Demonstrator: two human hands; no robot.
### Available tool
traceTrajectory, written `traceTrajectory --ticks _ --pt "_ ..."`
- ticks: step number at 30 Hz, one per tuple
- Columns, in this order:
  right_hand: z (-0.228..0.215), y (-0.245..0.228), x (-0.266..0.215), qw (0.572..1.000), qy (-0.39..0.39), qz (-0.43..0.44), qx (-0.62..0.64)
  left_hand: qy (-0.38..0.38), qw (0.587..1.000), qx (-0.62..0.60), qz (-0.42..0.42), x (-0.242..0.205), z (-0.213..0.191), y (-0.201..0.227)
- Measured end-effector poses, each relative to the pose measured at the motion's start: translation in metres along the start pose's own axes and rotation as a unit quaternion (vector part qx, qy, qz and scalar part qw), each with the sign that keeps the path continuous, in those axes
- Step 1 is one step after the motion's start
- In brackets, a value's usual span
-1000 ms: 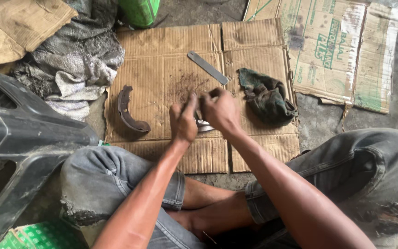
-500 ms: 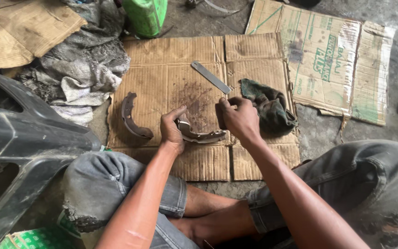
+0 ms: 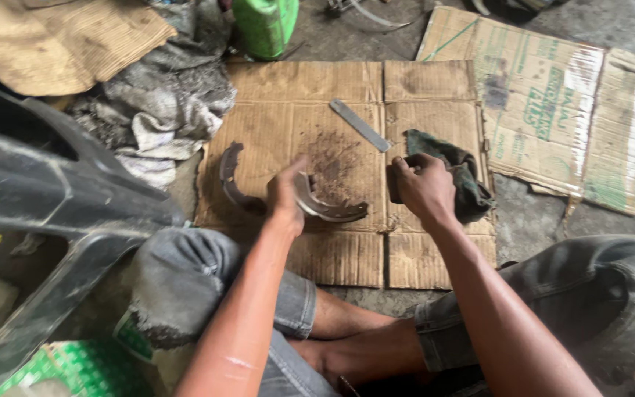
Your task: The person cleans debris from brake components using their hands and a file.
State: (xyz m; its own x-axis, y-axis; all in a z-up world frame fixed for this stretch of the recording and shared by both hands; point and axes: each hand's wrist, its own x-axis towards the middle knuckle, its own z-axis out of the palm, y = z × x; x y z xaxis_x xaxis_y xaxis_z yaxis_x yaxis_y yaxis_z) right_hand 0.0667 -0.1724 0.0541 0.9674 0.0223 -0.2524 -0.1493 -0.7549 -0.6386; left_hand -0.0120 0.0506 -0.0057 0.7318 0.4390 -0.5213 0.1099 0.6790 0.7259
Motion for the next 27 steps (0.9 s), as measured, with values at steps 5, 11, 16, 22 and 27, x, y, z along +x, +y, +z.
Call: traceTrajectory --ticks 5,11,16,22,27 --pt "0.005 -0.007 -0.012 0.989 -0.090 -0.010 -0.116 -0.011 0.989 0.115 0.088 0.013 -0.023 -0.013" --pt "-0.001 -0.005 -0.018 0.970 -0.158 -0.028 -0.185 -0.071 0.979 0.158 0.106 0.008 -0.020 -0.004" --pt "-0.005 -0.002 -0.016 0.967 -0.180 -0.036 -0.178 -0.115 0.970 0.179 0.122 -0.010 -0.009 0.023" --pt "0.019 -0.005 -0.013 0.974 -0.150 -0.147 -0.081 -0.021 0.936 0.329 0.119 -0.013 0.000 0.021" --pt "0.041 -0.020 -0.042 0.938 -0.156 -0.306 -0.054 -0.011 0.790 0.524 0.317 -0.005 -0.006 0.004"
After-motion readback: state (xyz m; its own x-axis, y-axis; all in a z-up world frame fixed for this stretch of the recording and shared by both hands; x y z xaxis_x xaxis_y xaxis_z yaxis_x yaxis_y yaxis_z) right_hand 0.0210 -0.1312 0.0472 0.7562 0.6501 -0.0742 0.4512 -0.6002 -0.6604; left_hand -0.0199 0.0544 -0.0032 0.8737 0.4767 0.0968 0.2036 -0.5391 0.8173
